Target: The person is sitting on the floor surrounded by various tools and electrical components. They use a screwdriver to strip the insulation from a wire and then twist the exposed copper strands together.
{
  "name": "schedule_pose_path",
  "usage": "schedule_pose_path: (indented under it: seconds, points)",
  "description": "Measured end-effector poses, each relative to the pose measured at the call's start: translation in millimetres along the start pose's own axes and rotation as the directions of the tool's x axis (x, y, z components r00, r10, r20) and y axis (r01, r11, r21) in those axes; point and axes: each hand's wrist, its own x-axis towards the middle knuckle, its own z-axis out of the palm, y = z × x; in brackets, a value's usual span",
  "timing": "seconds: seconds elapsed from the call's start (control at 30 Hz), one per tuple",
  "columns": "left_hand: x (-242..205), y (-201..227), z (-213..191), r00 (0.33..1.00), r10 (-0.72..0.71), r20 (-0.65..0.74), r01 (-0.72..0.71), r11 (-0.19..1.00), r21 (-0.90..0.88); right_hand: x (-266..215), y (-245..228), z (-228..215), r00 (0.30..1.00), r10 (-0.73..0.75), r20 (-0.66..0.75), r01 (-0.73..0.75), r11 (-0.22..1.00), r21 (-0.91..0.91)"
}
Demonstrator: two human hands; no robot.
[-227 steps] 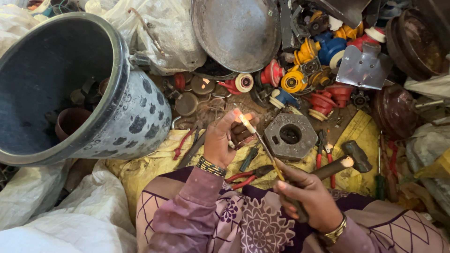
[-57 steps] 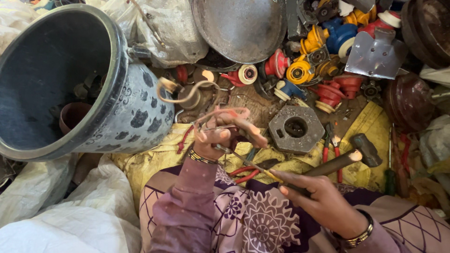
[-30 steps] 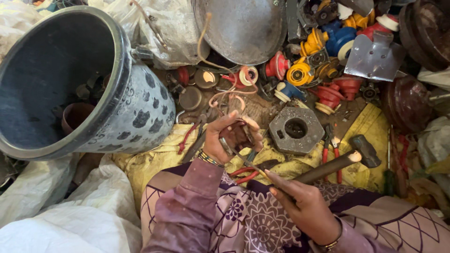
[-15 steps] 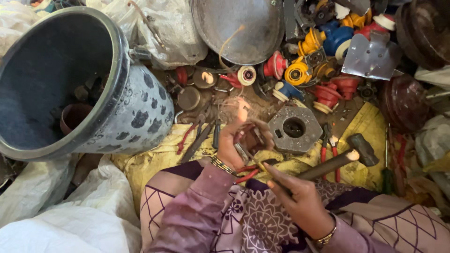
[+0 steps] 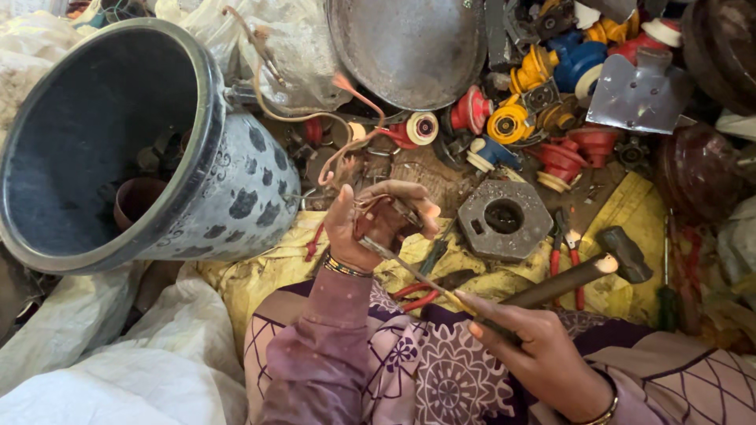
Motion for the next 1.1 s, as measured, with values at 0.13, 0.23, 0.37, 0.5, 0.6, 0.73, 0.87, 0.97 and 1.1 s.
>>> schedule_pose_path:
  seconds: [0.13,0.23,0.37,0.5,0.6,0.73,0.87,0.97,1.1]
  points:
    - [-4,1,6,1.0,-0.003,-0.003,0.003,0.997,0.077,0,1,1,0.999,-0.048,0.013,0.048,0.999,0.023]
    - [-3,6,14,0.998,-0.041,0.042,0.035,0.99,0.139,2,1,0,0.981,-0.192,-0.015,0.193,0.981,0.033]
    - [-4,10,21,0.988,-0.123,0.098,0.094,0.961,0.262,3,-1,-4,0.989,-0.14,0.055,0.135,0.987,0.091]
    - [-3,3,17,0.982,-0.09,0.166,0.069,0.99,0.126,4,-6,-5,0.968,0.2,0.153,-0.196,0.98,-0.038]
    - [-3,-6,9,0.983,-0.073,0.171,0.091,0.991,-0.098,4,-4,-4,0.995,-0.07,0.071,0.071,0.997,-0.009]
    - [-5,-9,2,0.987,-0.057,0.153,0.078,0.988,-0.134,3,14,0,0.905,-0.423,-0.037,0.424,0.905,0.023]
    - [1,-2,8,0.986,0.13,0.102,-0.125,0.99,-0.061,2,35,8,0.995,-0.102,0.01,0.099,0.979,0.177]
    - [11,-7,20,0.945,0.304,-0.117,-0.285,0.946,0.153,7,46,17,0.994,-0.05,-0.098,0.093,0.848,0.521]
    - [21,-39,47,0.955,0.275,-0.109,-0.246,0.942,0.227,19,47,13,0.952,0.263,-0.154,-0.063,0.664,0.745]
